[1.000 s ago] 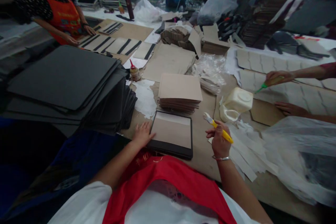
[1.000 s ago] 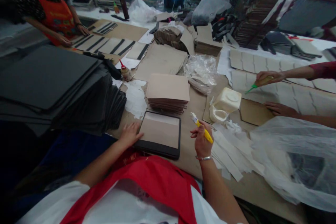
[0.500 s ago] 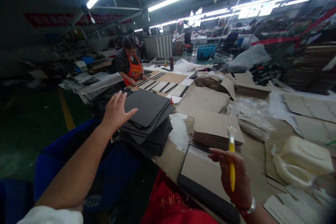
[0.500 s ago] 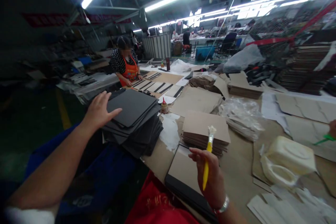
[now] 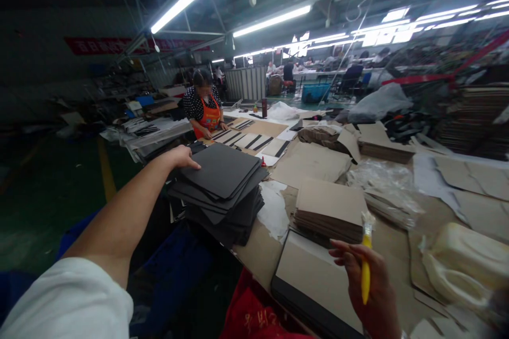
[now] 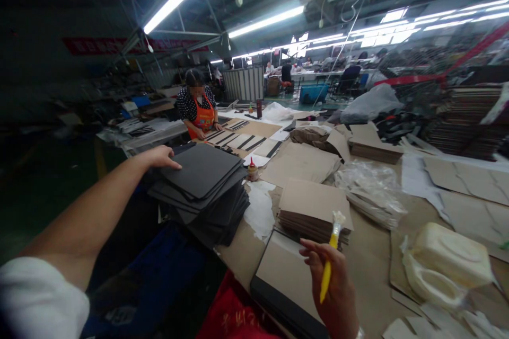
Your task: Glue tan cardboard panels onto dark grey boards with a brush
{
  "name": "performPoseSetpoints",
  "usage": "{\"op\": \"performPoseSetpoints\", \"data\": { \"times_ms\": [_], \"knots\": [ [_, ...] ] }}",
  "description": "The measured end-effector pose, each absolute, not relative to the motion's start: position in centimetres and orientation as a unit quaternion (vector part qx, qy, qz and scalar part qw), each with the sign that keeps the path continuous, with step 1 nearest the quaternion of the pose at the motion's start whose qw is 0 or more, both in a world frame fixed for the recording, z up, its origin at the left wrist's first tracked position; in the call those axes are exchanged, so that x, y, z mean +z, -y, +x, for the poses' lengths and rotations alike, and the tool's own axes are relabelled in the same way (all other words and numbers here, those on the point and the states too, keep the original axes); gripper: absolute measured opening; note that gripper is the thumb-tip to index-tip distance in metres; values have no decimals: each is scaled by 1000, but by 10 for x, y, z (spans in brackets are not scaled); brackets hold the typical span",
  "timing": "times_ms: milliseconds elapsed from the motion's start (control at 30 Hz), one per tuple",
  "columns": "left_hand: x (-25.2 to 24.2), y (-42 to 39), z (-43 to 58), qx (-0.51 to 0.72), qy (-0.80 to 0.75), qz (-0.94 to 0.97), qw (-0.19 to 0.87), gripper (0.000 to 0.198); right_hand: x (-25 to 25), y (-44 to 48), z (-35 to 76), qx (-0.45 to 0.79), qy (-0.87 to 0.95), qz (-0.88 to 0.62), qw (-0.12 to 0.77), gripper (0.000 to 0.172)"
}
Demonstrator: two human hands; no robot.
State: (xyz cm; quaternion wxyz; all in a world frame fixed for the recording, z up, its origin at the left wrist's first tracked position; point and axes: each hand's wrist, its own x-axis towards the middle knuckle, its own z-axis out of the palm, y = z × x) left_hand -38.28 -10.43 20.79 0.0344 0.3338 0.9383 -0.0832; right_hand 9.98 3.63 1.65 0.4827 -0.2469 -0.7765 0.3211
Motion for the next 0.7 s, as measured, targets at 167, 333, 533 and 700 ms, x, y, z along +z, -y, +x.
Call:
{"op": "performPoseSetpoints", "data": {
  "times_ms": [167, 333, 533, 700],
  "knots": [
    [215, 110, -369, -4, -953, 296, -68, 54, 15, -39, 101, 341, 763, -221, 503, 22],
    [237, 136, -315, 326, -899, 286, -53, 45, 15, -36, 105, 377, 731, -236, 518, 20],
    [193, 120, -171, 620, -728, 292, 8, 49, 25, -29, 119, 508, 620, -317, 507, 29],
    [40, 86, -74, 633, -663, 282, 284, 44, -7, -32, 161, 504, 538, -473, 482, 36]
  ]
}}
